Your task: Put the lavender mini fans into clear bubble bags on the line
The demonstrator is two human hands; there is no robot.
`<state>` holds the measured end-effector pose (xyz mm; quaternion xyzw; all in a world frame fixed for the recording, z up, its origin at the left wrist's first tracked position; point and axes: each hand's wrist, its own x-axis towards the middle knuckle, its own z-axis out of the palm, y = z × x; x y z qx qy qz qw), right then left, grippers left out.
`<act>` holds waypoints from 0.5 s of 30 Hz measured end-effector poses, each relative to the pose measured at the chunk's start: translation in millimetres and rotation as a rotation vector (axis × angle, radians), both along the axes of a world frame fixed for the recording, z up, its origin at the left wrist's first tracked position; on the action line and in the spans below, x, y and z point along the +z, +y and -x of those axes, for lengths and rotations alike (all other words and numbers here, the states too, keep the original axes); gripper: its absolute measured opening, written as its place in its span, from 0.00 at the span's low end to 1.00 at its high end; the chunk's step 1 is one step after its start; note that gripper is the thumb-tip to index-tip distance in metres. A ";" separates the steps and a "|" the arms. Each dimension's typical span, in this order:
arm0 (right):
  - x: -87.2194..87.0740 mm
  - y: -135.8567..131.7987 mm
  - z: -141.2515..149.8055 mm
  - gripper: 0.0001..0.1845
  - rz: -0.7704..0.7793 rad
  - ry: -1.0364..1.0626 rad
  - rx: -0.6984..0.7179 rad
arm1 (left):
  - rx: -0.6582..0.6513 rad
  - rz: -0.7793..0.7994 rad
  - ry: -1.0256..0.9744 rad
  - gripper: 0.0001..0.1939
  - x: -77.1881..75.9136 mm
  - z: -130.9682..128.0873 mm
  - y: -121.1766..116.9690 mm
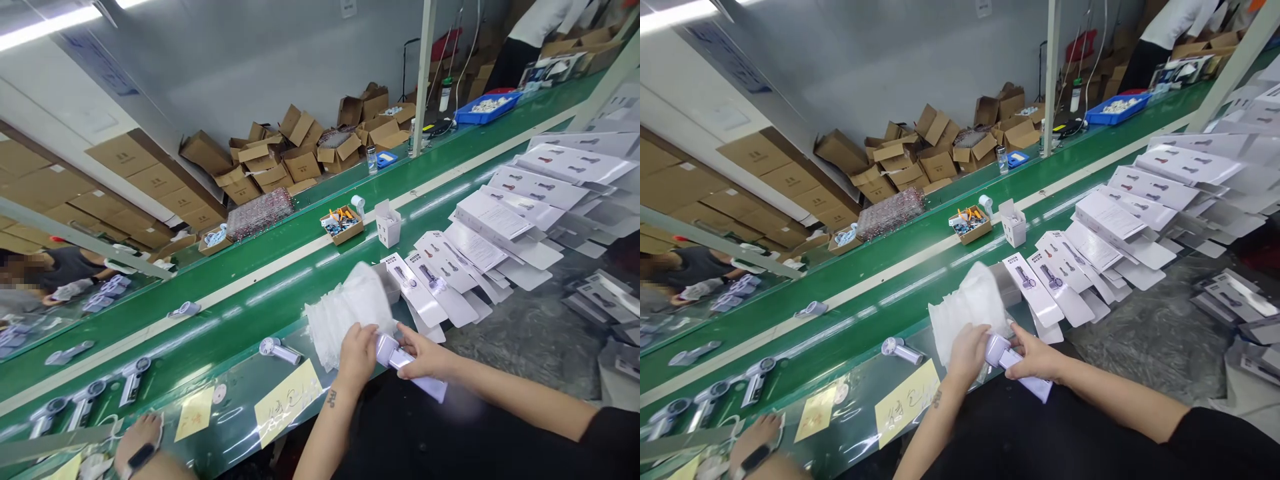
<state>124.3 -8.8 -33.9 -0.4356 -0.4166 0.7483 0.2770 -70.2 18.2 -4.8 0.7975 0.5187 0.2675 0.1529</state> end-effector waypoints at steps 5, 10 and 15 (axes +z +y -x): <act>23.3 0.6 -1.9 0.72 0.010 0.055 0.114 | 0.053 0.368 -0.218 0.12 8.7 14.6 14.3; 38.4 4.7 4.4 0.46 0.006 0.113 0.220 | -0.005 0.613 -0.520 0.12 13.6 22.5 11.9; 27.0 3.3 3.7 0.31 0.003 0.074 0.040 | -0.091 0.263 -0.269 0.12 21.8 23.7 -12.1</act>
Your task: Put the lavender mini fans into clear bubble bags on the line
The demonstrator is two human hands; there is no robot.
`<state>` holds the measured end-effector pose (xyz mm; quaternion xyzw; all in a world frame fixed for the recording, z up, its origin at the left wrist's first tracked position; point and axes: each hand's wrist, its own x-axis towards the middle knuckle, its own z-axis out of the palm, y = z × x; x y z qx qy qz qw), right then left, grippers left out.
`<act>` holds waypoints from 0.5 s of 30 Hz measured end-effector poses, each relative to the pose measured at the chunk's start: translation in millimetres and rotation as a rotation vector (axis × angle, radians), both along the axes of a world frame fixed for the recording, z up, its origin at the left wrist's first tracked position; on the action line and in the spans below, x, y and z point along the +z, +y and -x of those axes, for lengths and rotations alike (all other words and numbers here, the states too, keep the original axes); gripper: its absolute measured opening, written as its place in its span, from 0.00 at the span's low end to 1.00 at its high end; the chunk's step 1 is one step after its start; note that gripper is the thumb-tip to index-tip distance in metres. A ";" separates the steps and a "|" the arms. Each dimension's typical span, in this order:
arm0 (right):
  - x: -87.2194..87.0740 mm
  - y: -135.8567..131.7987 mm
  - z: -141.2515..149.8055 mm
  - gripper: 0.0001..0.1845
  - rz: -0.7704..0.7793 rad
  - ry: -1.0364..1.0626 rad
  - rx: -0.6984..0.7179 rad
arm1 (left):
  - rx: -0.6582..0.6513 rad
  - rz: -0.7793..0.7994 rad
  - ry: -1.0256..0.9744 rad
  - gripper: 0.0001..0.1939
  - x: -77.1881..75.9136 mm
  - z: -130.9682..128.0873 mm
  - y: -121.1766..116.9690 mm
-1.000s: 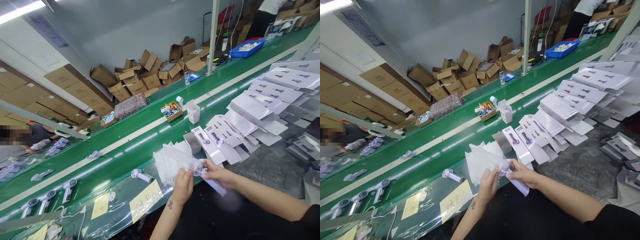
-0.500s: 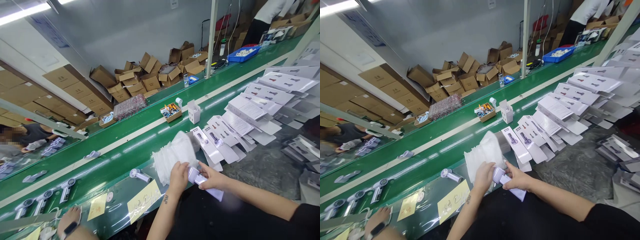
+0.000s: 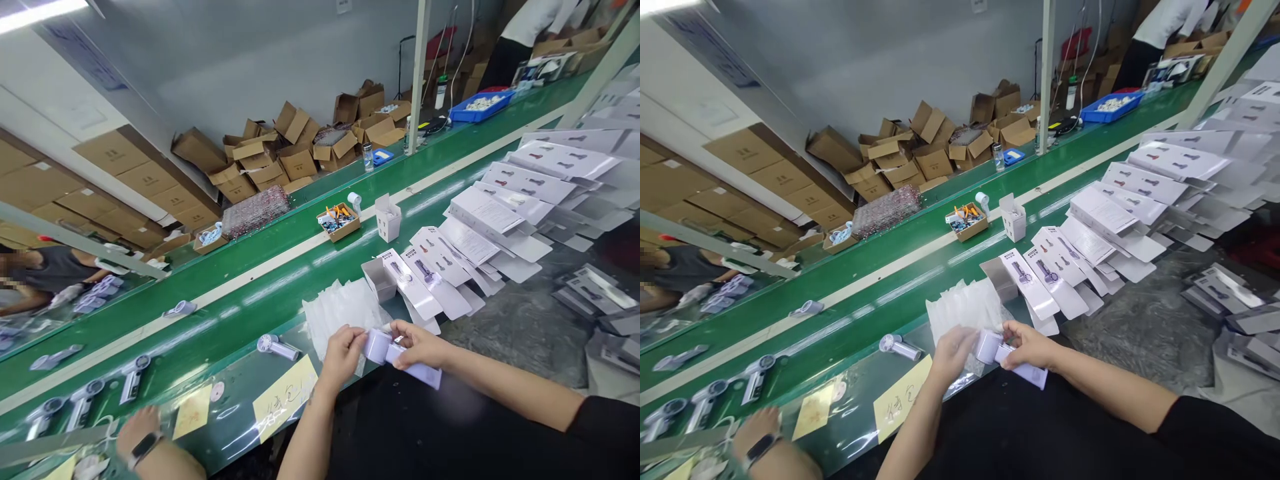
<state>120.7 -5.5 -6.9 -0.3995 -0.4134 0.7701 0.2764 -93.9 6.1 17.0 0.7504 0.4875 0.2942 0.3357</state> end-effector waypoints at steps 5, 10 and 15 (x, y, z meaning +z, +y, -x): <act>-8.8 -11.4 0.6 0.26 -0.006 0.062 -0.090 | -0.215 -0.652 0.463 0.09 4.7 -18.3 -37.9; -3.8 -16.0 -0.6 0.27 0.006 0.101 -0.221 | -0.269 -0.908 0.626 0.16 2.9 -9.4 -45.5; -0.7 -19.0 0.1 0.26 -0.002 0.163 -0.307 | 0.023 -0.919 0.524 0.14 -9.2 -7.2 -29.9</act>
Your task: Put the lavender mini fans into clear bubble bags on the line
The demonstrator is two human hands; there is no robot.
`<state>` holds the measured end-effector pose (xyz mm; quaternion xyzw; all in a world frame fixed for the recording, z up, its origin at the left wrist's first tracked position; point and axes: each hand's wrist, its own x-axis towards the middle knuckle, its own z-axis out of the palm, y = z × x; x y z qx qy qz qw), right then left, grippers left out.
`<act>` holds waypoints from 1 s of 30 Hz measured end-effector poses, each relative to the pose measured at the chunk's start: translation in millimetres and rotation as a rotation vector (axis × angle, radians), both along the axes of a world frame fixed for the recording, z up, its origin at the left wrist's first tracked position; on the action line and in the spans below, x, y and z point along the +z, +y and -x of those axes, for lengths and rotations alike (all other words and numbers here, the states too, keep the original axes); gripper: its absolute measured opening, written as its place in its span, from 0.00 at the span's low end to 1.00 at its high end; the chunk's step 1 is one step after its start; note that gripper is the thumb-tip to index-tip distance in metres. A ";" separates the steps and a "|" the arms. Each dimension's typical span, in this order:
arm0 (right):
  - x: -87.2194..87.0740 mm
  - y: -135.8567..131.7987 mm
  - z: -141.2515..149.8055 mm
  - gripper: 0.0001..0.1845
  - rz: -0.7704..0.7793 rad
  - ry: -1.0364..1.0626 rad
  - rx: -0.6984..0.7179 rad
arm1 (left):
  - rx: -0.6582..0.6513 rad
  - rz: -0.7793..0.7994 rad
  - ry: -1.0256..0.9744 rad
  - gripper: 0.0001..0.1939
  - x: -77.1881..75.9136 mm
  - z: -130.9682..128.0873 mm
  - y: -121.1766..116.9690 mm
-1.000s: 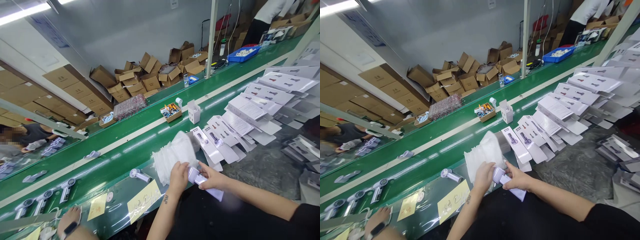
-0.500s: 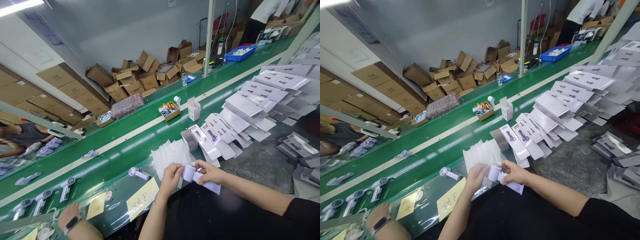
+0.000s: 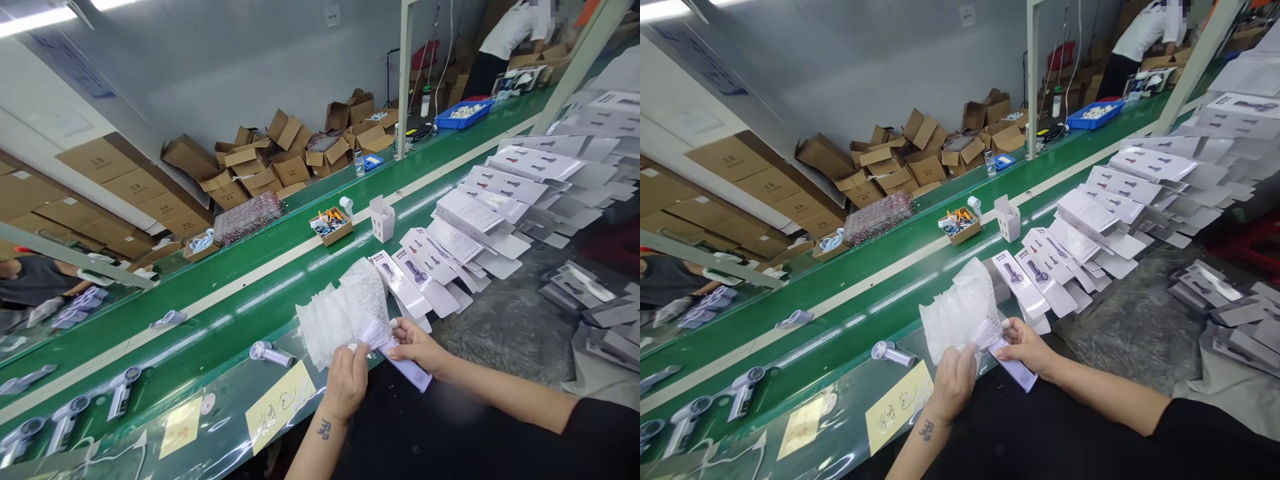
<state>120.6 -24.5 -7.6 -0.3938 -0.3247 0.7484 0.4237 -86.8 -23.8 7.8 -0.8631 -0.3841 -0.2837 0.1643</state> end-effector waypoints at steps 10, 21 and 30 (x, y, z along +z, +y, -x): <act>9.7 -4.5 0.7 0.13 0.262 -0.179 -0.049 | -0.044 0.536 -0.420 0.06 -19.0 -41.8 -26.7; 55.8 14.1 -36.4 0.10 0.012 -0.530 0.277 | 0.286 1.336 -1.173 0.15 31.2 -30.6 -8.6; 56.9 26.4 5.7 0.16 0.029 -0.095 0.199 | -0.019 1.050 -0.657 0.27 9.8 -15.4 -2.7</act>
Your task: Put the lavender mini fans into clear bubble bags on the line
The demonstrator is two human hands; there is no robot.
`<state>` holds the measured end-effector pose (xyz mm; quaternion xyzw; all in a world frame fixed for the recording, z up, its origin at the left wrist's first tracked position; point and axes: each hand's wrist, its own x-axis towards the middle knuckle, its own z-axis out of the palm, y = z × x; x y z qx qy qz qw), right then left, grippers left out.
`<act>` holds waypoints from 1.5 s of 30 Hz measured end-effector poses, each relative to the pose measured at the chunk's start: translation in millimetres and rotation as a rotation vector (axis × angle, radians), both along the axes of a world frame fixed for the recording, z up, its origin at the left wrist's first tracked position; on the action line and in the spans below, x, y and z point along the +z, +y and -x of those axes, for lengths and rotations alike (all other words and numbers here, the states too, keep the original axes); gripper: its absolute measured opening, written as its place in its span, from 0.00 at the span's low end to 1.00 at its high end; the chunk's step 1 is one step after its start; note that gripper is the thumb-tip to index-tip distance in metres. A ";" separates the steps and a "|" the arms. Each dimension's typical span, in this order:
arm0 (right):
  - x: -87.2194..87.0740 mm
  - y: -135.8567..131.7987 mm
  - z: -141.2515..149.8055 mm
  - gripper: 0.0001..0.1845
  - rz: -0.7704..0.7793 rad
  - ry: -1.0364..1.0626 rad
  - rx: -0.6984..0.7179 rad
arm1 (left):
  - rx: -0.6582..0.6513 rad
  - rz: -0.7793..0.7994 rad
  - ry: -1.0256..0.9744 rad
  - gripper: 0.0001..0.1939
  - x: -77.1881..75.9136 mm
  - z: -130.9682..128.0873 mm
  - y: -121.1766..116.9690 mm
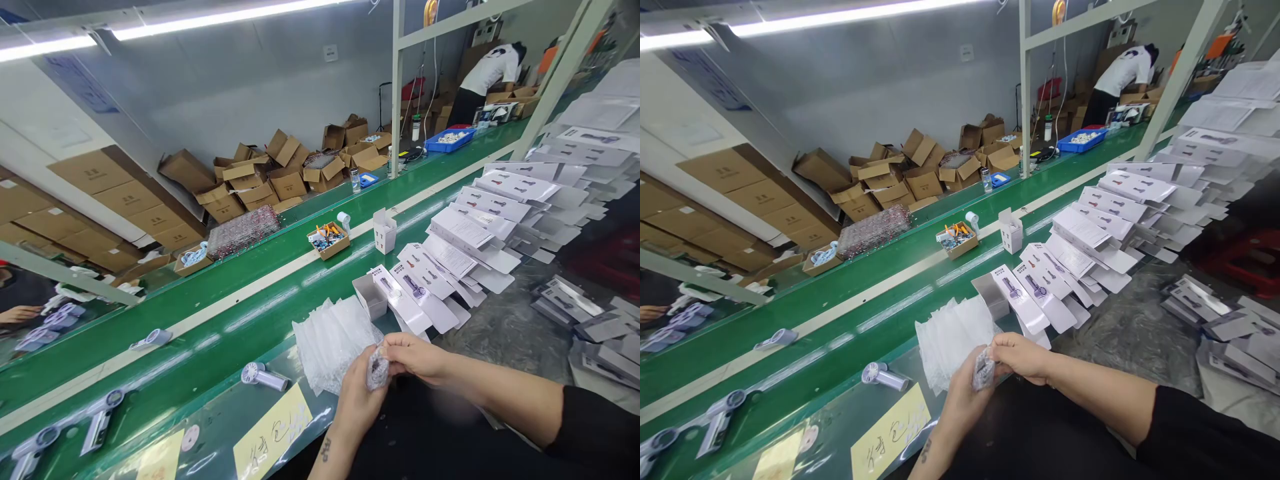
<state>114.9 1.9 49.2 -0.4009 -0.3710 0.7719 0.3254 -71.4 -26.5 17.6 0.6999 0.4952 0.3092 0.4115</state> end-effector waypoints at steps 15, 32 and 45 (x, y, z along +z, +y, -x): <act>-88.4 136.2 -39.8 0.06 -0.697 -1.034 -0.253 | 0.495 -0.004 -0.297 0.16 4.5 -30.6 139.6; -99.2 140.5 -48.3 0.05 -0.684 -0.981 -0.200 | -0.071 -0.510 0.845 0.17 -26.1 -82.5 141.8; -17.1 263.4 -19.1 0.08 -0.881 -1.174 -0.150 | 0.730 -0.452 0.373 0.13 -36.7 81.1 130.3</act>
